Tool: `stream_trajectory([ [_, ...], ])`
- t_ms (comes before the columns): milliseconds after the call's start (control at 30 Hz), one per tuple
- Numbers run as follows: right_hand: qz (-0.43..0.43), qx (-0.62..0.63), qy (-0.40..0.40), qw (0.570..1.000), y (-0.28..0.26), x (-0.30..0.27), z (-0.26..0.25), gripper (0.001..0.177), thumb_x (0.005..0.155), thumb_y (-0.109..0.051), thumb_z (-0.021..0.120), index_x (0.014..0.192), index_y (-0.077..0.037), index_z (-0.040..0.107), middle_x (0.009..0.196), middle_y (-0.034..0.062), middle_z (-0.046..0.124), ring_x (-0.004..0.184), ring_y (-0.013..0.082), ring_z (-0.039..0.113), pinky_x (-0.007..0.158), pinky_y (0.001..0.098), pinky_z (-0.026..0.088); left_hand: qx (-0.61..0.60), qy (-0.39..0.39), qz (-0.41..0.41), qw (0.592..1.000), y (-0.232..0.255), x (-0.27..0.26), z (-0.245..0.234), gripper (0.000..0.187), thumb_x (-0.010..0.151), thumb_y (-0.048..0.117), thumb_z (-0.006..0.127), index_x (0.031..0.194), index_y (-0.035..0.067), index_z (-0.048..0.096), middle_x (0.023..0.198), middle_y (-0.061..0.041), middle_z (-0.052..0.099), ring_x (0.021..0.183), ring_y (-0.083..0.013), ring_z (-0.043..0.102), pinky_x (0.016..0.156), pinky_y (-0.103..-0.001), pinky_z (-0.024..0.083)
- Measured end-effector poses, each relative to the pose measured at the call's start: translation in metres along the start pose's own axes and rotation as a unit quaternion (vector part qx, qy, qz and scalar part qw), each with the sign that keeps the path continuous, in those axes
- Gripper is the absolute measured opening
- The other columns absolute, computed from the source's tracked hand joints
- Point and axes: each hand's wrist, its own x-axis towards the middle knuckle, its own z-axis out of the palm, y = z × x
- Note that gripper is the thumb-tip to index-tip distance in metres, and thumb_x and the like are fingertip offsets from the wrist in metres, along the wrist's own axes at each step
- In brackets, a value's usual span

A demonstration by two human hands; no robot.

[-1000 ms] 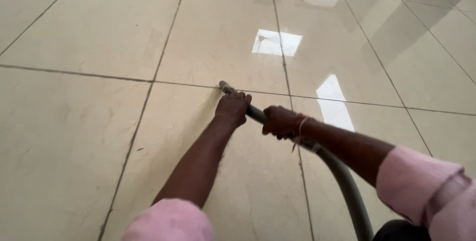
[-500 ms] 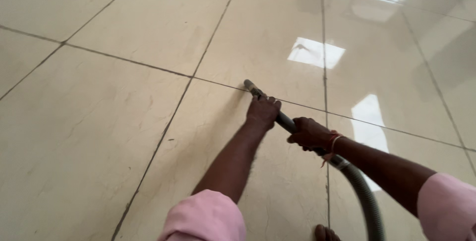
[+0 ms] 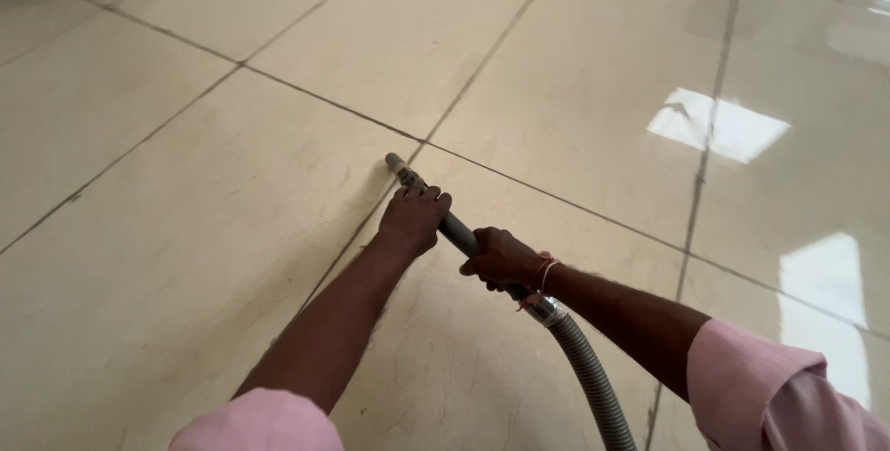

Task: The person uses a vacuum cleaner with a long hose and nozzle attachment to clean a tiled floor. They move the nozzle back and forth across the floor surface, focusing on the grout lines between the tiles.

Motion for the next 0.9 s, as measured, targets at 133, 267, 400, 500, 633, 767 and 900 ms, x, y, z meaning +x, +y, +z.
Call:
stream_trajectory([
  [133,-0.025,0.033,-0.004,0.999,0.002,0.020,-0.014,0.035,0.086,-0.024,0.077,0.105,0.002,0.063,0.073,0.0099,0.068,0.057,0.0180,0.067,0.050,0.0328,0.056,-0.022,-0.002,-0.051,0.998,-0.004,0.026,0.007,0.050,0.087,0.002,0.066,0.134,0.012,0.055,0.150,-0.017,0.048,0.141,-0.0399,0.043,0.109,-0.051,0.043],
  [267,-0.002,0.076,0.025,0.997,0.038,0.030,-0.041,0.040,0.085,-0.025,0.080,0.110,0.001,0.063,0.076,0.0085,0.068,0.058,0.0168,0.067,0.051,0.0324,0.057,-0.053,0.011,-0.061,0.997,0.024,0.075,0.027,0.061,0.085,0.005,0.068,0.143,0.015,0.051,0.158,-0.018,0.039,0.146,-0.0423,0.035,0.111,-0.052,0.041],
  [400,0.029,0.073,0.076,0.994,0.100,0.016,-0.073,0.044,0.085,-0.028,0.080,0.111,0.003,0.064,0.074,0.0084,0.068,0.057,0.0165,0.066,0.051,0.0321,0.056,-0.072,0.057,-0.001,0.996,0.086,0.127,0.057,0.050,0.091,0.008,0.066,0.140,0.015,0.057,0.160,-0.020,0.042,0.149,-0.0413,0.036,0.115,-0.051,0.043],
  [500,0.068,0.062,0.101,0.991,0.135,-0.008,-0.090,0.042,0.086,-0.030,0.078,0.111,0.000,0.063,0.073,0.0088,0.068,0.057,0.0171,0.065,0.051,0.0324,0.055,-0.064,0.056,0.035,0.996,0.138,0.152,0.063,0.049,0.090,0.010,0.065,0.139,0.016,0.056,0.160,-0.022,0.035,0.149,-0.0472,0.030,0.114,-0.054,0.039],
  [633,0.095,0.051,0.101,0.989,0.141,-0.007,-0.092,0.042,0.086,-0.031,0.079,0.107,0.003,0.065,0.072,0.0116,0.068,0.056,0.0191,0.065,0.052,0.0336,0.055,-0.076,0.041,0.033,0.996,0.148,0.155,0.062,0.040,0.098,0.016,0.062,0.138,0.016,0.057,0.163,-0.021,0.032,0.152,-0.0471,0.027,0.116,-0.058,0.037],
  [767,0.037,0.069,0.079,0.994,0.107,0.022,-0.072,0.043,0.086,-0.028,0.079,0.109,0.003,0.062,0.074,0.0099,0.067,0.057,0.0173,0.066,0.051,0.0327,0.056,-0.059,-0.005,0.008,0.998,0.091,0.142,0.048,0.054,0.091,0.014,0.065,0.143,0.021,0.052,0.165,-0.015,0.027,0.152,-0.0429,0.024,0.117,-0.062,0.030],
  [900,-0.009,0.063,0.036,0.997,0.052,0.060,-0.046,0.041,0.084,-0.024,0.078,0.113,-0.001,0.059,0.073,0.0094,0.067,0.056,0.0176,0.066,0.050,0.0328,0.056,-0.054,-0.036,-0.055,0.996,0.017,0.106,0.042,0.068,0.084,0.009,0.071,0.146,0.025,0.049,0.166,-0.012,0.025,0.153,-0.0378,0.025,0.119,-0.061,0.026],
])
